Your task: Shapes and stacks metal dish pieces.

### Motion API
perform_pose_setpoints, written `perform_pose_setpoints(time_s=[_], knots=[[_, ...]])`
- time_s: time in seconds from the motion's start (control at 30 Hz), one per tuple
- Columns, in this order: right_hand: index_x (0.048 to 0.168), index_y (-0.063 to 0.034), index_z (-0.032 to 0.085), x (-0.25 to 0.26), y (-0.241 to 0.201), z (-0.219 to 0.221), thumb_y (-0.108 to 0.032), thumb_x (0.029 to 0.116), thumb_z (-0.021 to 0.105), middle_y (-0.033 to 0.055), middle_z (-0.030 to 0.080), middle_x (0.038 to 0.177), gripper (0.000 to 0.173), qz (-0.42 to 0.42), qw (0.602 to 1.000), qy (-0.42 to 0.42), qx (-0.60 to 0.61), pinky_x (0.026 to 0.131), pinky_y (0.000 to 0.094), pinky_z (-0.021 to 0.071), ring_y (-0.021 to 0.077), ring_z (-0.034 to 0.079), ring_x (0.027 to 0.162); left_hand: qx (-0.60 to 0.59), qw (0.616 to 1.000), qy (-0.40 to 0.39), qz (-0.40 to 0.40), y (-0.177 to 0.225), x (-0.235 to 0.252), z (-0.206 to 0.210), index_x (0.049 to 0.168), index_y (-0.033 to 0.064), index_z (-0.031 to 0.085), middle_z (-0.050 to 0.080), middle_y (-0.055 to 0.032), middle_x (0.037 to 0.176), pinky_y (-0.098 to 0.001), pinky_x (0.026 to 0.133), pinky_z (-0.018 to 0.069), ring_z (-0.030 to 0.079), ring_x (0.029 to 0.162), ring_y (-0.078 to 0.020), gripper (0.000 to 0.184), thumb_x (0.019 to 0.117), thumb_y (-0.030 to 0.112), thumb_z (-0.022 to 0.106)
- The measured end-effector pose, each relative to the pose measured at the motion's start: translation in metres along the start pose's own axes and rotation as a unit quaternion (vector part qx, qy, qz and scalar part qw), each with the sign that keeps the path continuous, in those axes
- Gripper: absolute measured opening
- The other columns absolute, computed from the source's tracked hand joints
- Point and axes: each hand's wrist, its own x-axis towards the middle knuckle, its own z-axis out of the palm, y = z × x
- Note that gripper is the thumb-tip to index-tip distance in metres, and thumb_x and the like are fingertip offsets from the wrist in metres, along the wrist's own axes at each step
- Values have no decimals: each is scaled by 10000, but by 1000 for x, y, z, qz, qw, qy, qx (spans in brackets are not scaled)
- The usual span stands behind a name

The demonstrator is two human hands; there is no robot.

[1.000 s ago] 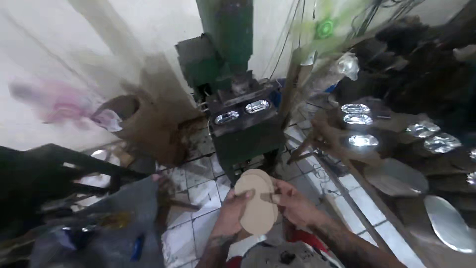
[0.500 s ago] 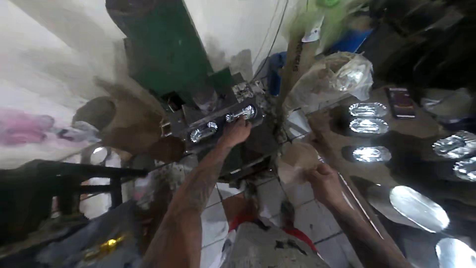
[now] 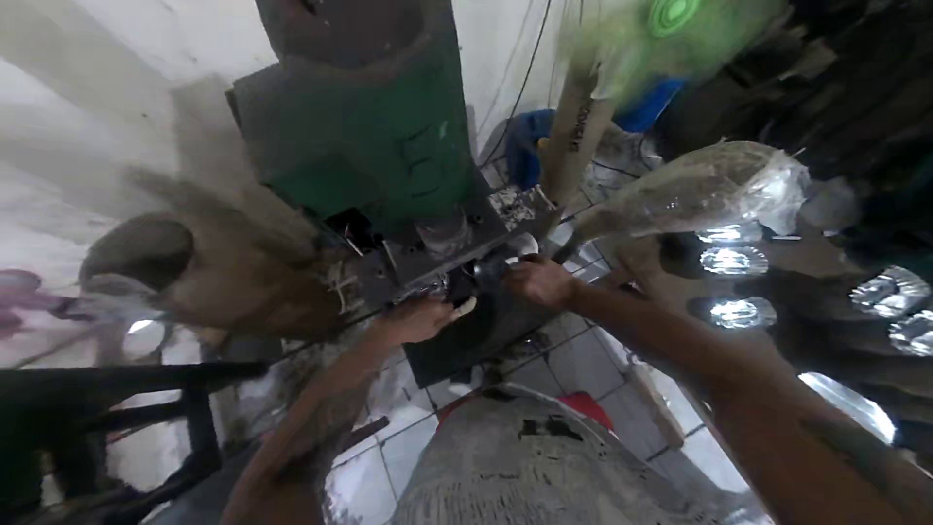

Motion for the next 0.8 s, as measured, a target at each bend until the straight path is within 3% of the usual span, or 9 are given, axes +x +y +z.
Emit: perform_pose_setpoints(time_s=[0.13, 0.23, 0.27, 0.33, 0.43, 0.5, 0.6, 0.7, 0.8], knots=[[1194, -44, 697, 50, -8, -7, 8, 993, 547, 111, 665, 1289, 255, 43, 993, -112, 16, 1003, 520, 517, 303, 616, 1240, -33, 998, -34, 44, 56, -57, -30, 1259, -32, 650, 649, -249, 1247, -533, 1071, 459, 608, 1222, -401, 333, 1096, 184, 456], [1389, -43, 607, 59, -34, -13, -68, 1050, 478, 114, 546, 1504, 363, 67, 980, -174, 71, 1163, 541, 388, 311, 496, 1410, -117, 980, -19, 158, 101, -103, -34, 1033, -2, 692, 686, -184, 937, -492, 816, 566, 690, 888, -329, 185, 1011, 155, 597], [1398, -38, 591, 74, -57, -10, -66, 1052, 470, 105, 528, 1521, 368, 62, 979, -181, 72, 1137, 545, 417, 312, 500, 1403, -181, 966, -17, 186, 115, -112, -33, 1095, -13, 691, 694, -184, 955, -491, 806, 566, 693, 885, -315, 207, 1018, 146, 583], [1358, -19, 604, 115, -111, -3, -69, 1044, 499, 139, 535, 1490, 335, 75, 975, -193, 80, 1047, 601, 470, 364, 554, 1315, -252, 950, -35, 182, 138, -120, -33, 1418, -12, 536, 648, -216, 1265, -496, 1018, 514, 648, 1164, -324, 406, 1037, 128, 546], [1254, 26, 654, 146, -141, -5, -26, 1026, 532, 178, 533, 1465, 264, 56, 967, -232, 93, 1022, 677, 449, 412, 516, 1328, -317, 938, 15, 141, 146, -130, -21, 1338, -26, 550, 632, -211, 1201, -452, 971, 533, 637, 1102, -294, 398, 958, 76, 610], [1291, 33, 633, 135, -128, -15, -44, 1020, 550, 154, 534, 1480, 293, 25, 961, -256, 104, 1157, 638, 335, 362, 451, 1413, -288, 953, -16, 89, 149, -136, -12, 1036, -27, 674, 657, -188, 985, -483, 830, 545, 654, 929, -310, 202, 985, 135, 566], [1409, 25, 547, 97, -116, -46, -143, 964, 656, 178, 523, 1479, 488, -33, 933, -311, 179, 1168, 655, 274, 384, 415, 1425, -239, 959, -132, 79, 147, -127, -4, 825, -28, 640, 619, -188, 775, -560, 727, 499, 641, 787, -356, 351, 1029, 219, 497], [1404, -26, 590, 38, -85, -158, -250, 998, 680, 199, 621, 1349, 472, -25, 865, -350, 359, 1093, 558, 422, 354, 567, 1282, -427, 860, -201, 192, 121, -96, 26, 866, -6, 679, 620, -57, 726, -370, 639, 505, 585, 664, -149, 285, 977, 245, 603], [1433, -127, 568, 3, 58, -203, -464, 1024, 583, 105, 672, 1278, 530, -74, 922, -73, 374, 928, 410, 587, 187, 672, 1119, -484, 820, -224, 209, 148, -70, 51, 979, -19, 691, 640, -50, 765, -321, 639, 524, 579, 658, -96, 232, 942, 203, 637]])
